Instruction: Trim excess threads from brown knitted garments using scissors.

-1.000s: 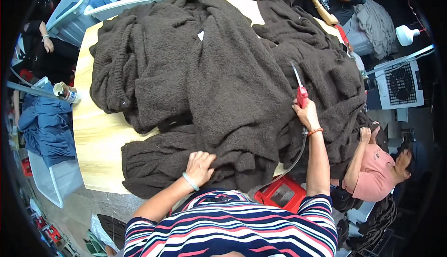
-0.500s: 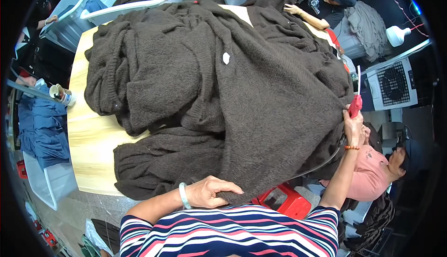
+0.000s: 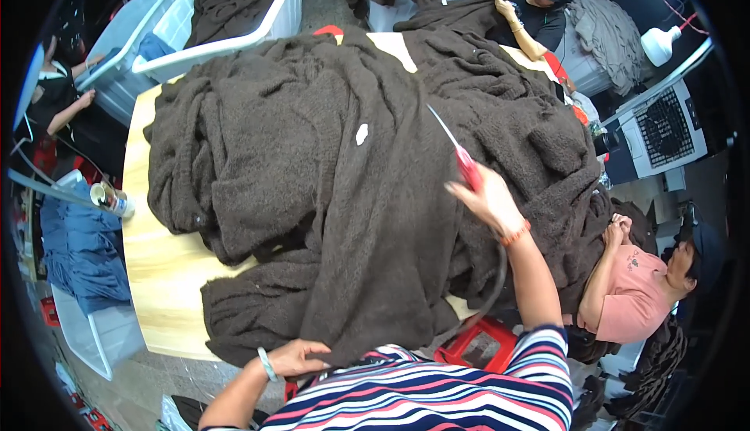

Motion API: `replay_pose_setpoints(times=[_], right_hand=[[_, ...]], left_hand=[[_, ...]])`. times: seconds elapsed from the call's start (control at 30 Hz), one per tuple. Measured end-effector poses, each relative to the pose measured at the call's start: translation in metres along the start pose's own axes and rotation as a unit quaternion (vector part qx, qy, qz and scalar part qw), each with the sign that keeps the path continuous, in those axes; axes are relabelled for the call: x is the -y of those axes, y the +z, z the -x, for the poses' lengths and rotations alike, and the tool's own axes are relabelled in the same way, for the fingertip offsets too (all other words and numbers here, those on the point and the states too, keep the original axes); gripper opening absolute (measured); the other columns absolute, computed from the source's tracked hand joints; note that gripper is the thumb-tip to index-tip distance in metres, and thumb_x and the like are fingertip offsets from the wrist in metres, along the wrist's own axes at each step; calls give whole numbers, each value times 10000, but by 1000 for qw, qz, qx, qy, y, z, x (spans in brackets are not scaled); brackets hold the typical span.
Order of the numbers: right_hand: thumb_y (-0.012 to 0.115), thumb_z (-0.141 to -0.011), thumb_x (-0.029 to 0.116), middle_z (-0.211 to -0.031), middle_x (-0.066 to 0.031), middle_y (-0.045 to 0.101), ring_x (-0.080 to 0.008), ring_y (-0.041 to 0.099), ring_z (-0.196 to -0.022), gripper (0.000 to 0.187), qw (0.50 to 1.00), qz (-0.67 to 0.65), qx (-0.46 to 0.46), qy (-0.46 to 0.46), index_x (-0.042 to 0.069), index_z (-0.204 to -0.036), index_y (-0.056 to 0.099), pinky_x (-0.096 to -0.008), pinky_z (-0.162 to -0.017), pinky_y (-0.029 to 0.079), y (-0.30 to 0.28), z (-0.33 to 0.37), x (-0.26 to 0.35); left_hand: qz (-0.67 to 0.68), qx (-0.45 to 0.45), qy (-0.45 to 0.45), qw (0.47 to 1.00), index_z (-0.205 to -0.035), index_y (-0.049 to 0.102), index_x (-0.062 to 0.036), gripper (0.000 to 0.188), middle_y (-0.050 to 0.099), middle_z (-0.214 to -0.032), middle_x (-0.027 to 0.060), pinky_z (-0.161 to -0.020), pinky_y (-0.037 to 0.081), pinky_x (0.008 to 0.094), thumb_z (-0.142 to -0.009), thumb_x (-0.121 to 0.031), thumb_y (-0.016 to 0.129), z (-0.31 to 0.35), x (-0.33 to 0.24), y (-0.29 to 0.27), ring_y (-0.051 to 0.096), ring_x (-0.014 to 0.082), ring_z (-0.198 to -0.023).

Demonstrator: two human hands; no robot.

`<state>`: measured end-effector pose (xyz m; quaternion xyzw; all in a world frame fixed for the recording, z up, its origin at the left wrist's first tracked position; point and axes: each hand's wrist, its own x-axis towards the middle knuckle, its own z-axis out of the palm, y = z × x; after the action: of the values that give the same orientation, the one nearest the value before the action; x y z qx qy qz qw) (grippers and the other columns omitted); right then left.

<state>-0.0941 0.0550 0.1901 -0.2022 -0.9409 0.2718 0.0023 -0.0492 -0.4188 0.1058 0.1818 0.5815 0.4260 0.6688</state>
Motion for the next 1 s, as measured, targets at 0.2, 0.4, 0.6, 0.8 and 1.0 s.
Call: replay_pose_setpoints(times=[0.2, 0.4, 0.6, 0.8, 1.0], right_hand=[[748, -721, 572, -1006, -201, 688, -352, 658, -1007, 635, 999, 2, -17, 51, 3, -990, 662, -424, -853, 521, 75, -172, 86], [771, -723, 438, -1044, -205, 691, -350, 670, -1000, 501, 995, 26, -53, 81, 13, -978, 694, -424, -862, 533, 134, -244, 81], [752, -774, 212, -694, 30, 573, -94, 501, -613, 183, 979, -177, -103, 15, 65, -805, 647, -303, -570, 415, -3, -150, 17], [723, -805, 143, -627, 53, 532, -50, 458, -461, 135, 953, -257, -89, 134, 94, -828, 599, -226, -425, 360, -23, 52, -64], [688, -809, 94, -721, -123, 630, -209, 623, -675, 141, 964, -124, -88, 217, -4, -836, 591, -344, -684, 501, 32, 159, -104]], left_hand=[[28, -22, -20, 999, -1206, 600, 7, 361, 663, -1029, -10, -870, 459, 219, -889, -138, 692, 1, 21, 14, 556, 46, -948], [3, -54, -35, 998, -1200, 614, -17, 311, 671, -1024, -15, -878, 457, 224, -910, -124, 649, 23, 17, 8, 574, 63, -949], [-102, -81, -59, 990, -1165, 639, -44, 363, 707, -1038, 145, -856, 501, 301, -854, -225, 685, 42, 25, -26, 676, 207, -959], [-278, -27, -170, 945, -1164, 656, -71, 447, 674, -1093, 205, -907, 494, 405, -802, -334, 661, 33, 35, -53, 632, 366, -1041], [-110, 13, -107, 988, -1040, 669, -52, 245, 694, -917, 24, -790, 514, 260, -894, -247, 693, -4, -21, -79, 629, 97, -858]])
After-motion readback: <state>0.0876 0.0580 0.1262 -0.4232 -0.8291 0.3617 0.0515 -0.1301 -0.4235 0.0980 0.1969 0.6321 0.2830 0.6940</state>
